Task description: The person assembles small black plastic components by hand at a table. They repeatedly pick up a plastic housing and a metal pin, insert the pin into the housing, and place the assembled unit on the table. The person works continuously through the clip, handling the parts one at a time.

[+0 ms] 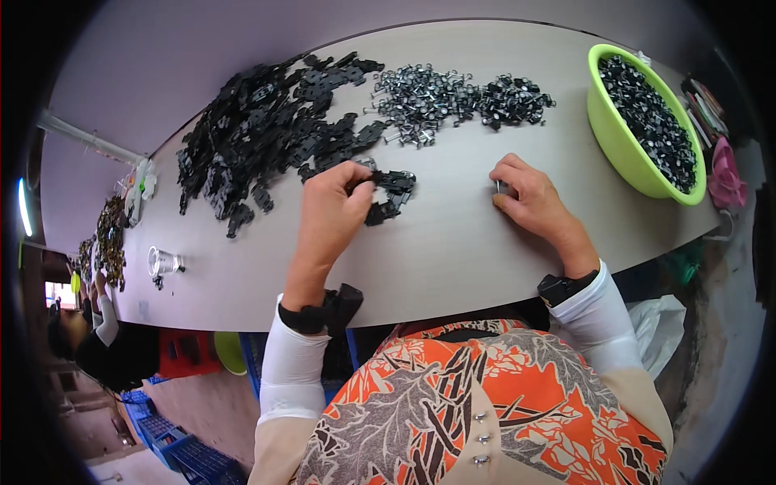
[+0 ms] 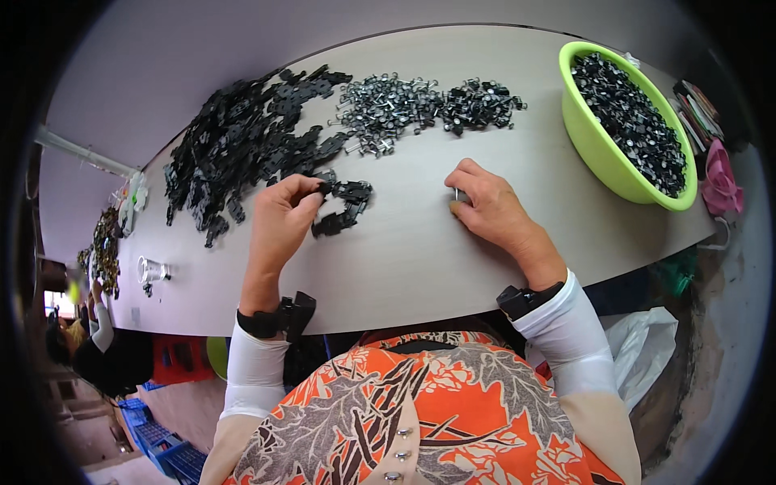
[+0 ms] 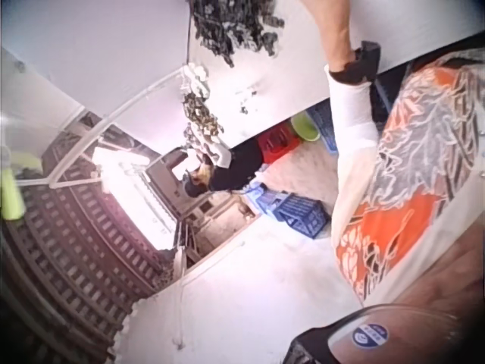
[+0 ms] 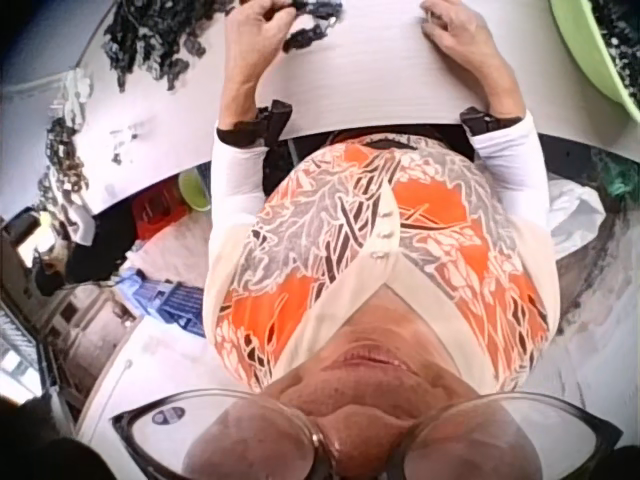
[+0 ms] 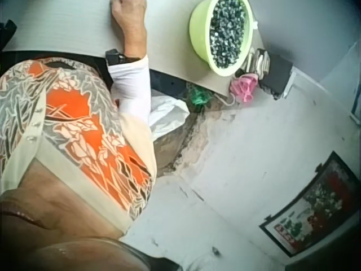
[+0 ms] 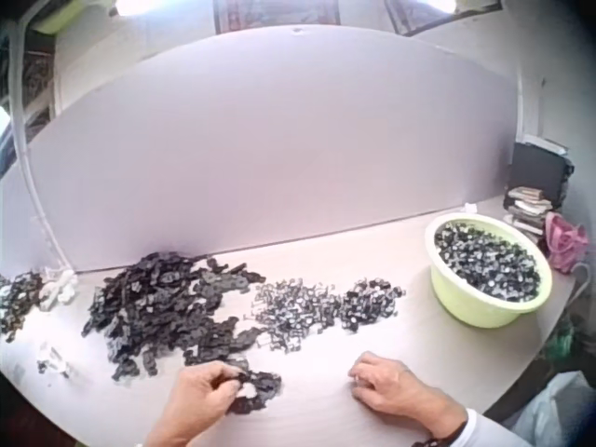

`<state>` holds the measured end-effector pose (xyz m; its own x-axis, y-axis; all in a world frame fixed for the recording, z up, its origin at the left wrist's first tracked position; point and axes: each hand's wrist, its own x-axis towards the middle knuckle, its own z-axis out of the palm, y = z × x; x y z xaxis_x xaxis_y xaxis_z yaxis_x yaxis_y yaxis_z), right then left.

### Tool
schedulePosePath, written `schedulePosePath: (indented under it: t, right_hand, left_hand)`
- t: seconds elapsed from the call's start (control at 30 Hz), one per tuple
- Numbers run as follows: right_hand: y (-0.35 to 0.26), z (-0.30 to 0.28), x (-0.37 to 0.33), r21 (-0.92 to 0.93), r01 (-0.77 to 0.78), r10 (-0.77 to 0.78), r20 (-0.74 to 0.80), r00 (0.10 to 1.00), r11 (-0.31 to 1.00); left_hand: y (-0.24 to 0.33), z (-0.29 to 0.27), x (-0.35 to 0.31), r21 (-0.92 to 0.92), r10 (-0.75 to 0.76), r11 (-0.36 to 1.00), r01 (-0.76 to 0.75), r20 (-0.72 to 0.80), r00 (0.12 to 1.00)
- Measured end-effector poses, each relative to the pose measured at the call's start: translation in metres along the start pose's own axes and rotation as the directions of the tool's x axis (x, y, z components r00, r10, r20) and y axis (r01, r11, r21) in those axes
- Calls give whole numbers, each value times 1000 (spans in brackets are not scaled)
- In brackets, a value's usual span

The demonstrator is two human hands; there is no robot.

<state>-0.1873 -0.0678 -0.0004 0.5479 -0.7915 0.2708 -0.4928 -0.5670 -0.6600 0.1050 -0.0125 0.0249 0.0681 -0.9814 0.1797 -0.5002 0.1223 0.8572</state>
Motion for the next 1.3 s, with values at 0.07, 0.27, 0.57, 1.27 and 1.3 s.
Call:
schedulePosePath:
  t: [0.07, 0.27, 0.57, 1.27, 1.3]
  right_hand:
    - [-11, -3, -2, 112, -47, 51, -33, 998, 993]
    - [-29, -1, -15, 249, 73, -40, -133, 990, 966]
    - [-20, 18, -25, 208, 20, 4, -113, 994, 978]
    - [-40, 43, 2, 2, 301, -301, 58, 952, 954]
    - [-39, 42, 3, 25, 310, -311, 41, 950, 950]
  left_hand:
    - [17, 18, 7, -340, -194, 904, 261, 218, 957]
    - [7, 80, 12, -567, -244, 730, 382, 306, 920]
    - [12, 81, 21, -594, -10, 795, -122, -215, 977]
    - [3, 66, 13, -868, -228, 397, 297, 221, 948]
    - [3, 68, 13, -880, -213, 403, 253, 178, 961]
